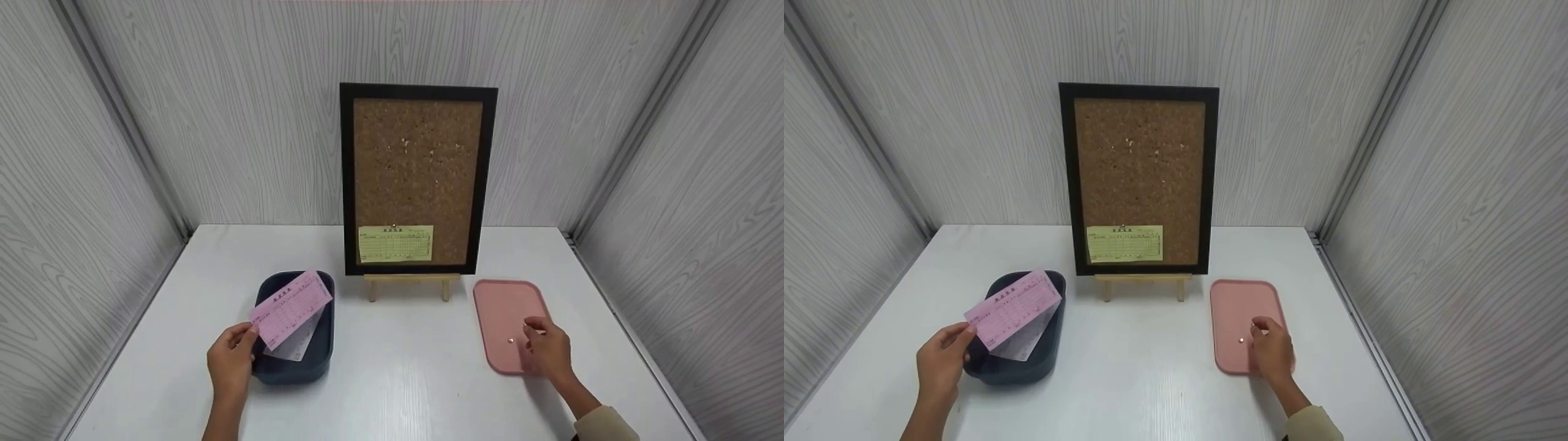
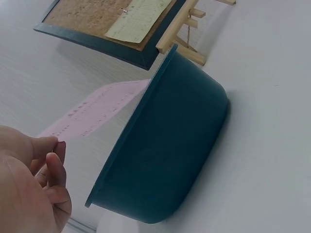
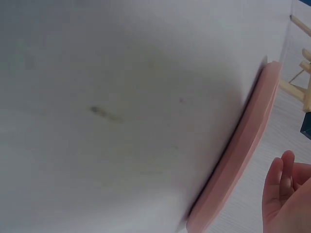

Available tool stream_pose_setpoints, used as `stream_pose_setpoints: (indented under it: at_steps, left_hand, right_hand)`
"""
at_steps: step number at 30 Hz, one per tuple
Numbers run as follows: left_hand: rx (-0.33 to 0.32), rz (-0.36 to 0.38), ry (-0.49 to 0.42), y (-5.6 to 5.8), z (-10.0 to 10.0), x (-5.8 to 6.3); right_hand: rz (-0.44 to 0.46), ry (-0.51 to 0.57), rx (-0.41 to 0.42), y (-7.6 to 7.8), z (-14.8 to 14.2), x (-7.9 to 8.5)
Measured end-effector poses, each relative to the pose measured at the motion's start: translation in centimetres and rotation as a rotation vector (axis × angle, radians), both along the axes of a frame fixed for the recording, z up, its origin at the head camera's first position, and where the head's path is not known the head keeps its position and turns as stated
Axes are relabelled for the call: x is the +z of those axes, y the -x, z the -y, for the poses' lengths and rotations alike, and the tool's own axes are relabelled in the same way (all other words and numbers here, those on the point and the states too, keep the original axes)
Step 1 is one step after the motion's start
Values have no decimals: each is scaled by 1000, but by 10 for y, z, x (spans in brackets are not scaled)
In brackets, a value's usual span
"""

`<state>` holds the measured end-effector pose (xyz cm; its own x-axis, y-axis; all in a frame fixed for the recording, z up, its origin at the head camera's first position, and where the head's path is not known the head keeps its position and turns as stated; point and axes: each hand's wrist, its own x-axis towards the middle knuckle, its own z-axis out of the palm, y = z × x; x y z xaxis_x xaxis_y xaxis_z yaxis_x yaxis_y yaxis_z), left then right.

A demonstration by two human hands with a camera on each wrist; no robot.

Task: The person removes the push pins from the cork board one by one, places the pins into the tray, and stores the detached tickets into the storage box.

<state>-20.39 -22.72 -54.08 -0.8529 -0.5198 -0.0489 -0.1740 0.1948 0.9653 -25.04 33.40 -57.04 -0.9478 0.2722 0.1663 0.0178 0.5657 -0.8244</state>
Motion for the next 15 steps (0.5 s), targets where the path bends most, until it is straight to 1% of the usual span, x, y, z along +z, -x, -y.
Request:
stream_pose_setpoints:
  at_steps: [4, 8, 11, 15]
  left_hand:
    - [27, 35, 49, 1, 0, -2]
    - [57, 91, 101, 2, -1, -4]
    - [78, 122, 97, 2, -1, -5]
    - [96, 131, 84, 2, 1, -5]
  right_hand:
    - [25, -23, 20, 0, -2, -4]
    - [53, -52, 32, 1, -2, -6]
    - [70, -64, 40, 1, -2, -7]
    - [74, -73, 46, 1, -3, -6]
